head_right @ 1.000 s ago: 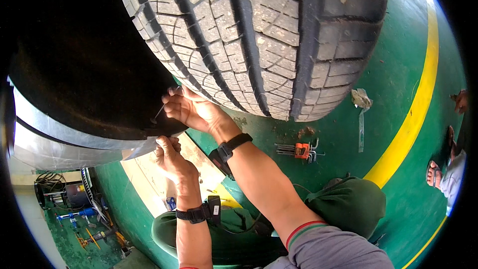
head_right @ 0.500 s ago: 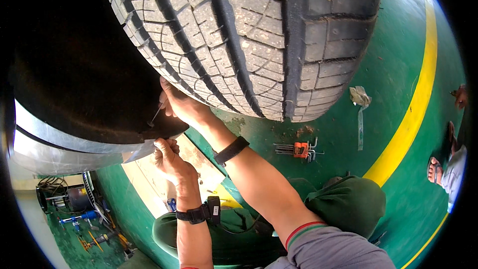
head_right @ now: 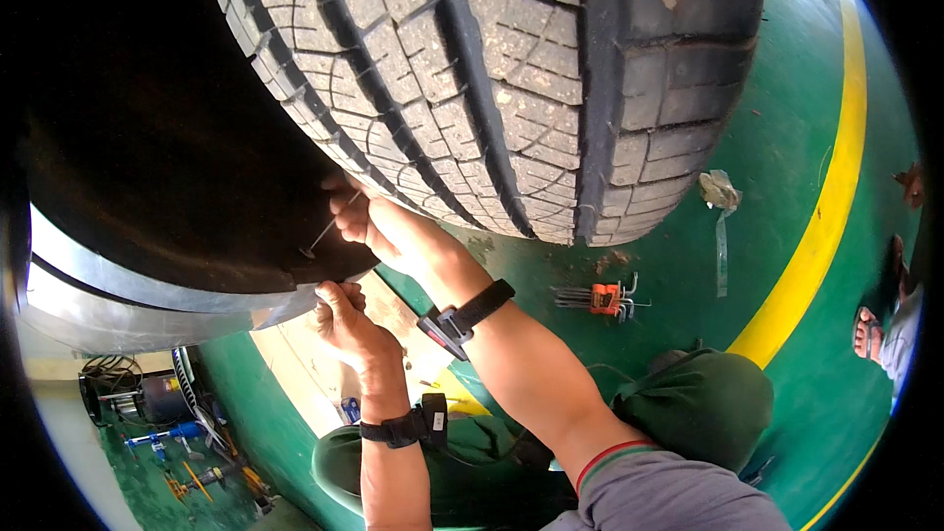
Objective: The person uses a tool to remove clips and fasteners from the inner fender liner of a car. They handle several plastic clips and metal screws, placing them onto a cardboard sheet on the floor.
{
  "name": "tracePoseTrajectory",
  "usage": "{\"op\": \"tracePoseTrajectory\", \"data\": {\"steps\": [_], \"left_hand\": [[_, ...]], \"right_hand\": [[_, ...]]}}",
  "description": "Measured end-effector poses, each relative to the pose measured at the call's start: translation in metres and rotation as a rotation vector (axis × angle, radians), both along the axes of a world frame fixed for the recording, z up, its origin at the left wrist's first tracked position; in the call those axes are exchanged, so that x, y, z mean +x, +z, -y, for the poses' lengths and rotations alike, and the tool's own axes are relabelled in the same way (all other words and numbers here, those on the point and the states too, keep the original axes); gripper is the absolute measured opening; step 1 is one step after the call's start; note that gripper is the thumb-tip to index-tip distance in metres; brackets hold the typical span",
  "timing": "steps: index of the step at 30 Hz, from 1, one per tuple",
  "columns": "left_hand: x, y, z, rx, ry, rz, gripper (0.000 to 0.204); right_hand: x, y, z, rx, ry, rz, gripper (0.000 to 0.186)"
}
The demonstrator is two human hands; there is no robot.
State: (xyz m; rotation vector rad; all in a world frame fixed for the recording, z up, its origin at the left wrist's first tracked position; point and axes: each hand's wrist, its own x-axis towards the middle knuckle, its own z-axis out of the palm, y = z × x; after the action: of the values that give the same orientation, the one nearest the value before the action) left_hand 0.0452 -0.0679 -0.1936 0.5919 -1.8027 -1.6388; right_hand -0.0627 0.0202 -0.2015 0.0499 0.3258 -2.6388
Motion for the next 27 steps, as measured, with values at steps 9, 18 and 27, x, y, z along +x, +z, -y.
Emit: {"op": "tracePoseTrajectory", "data": {"steps": [9, 18, 27], "left_hand": [[-0.001, -0.004, 0.002, -0.006, -0.026, -0.004, 0.038], [-0.003, -0.004, 0.000, -0.005, -0.023, -0.041, 0.038], [-0.003, -0.006, 0.000, -0.026, -0.002, -0.037, 0.041]], "right_hand": [[0.003, -0.020, 0.001, -0.393, -0.018, -0.180, 0.037], [0.008, -0.007, 0.012, 0.286, -0.356, -0.136, 0.030], [0.026, 0.024, 0.024, 0.524, -0.520, 0.092, 0.024]]}}
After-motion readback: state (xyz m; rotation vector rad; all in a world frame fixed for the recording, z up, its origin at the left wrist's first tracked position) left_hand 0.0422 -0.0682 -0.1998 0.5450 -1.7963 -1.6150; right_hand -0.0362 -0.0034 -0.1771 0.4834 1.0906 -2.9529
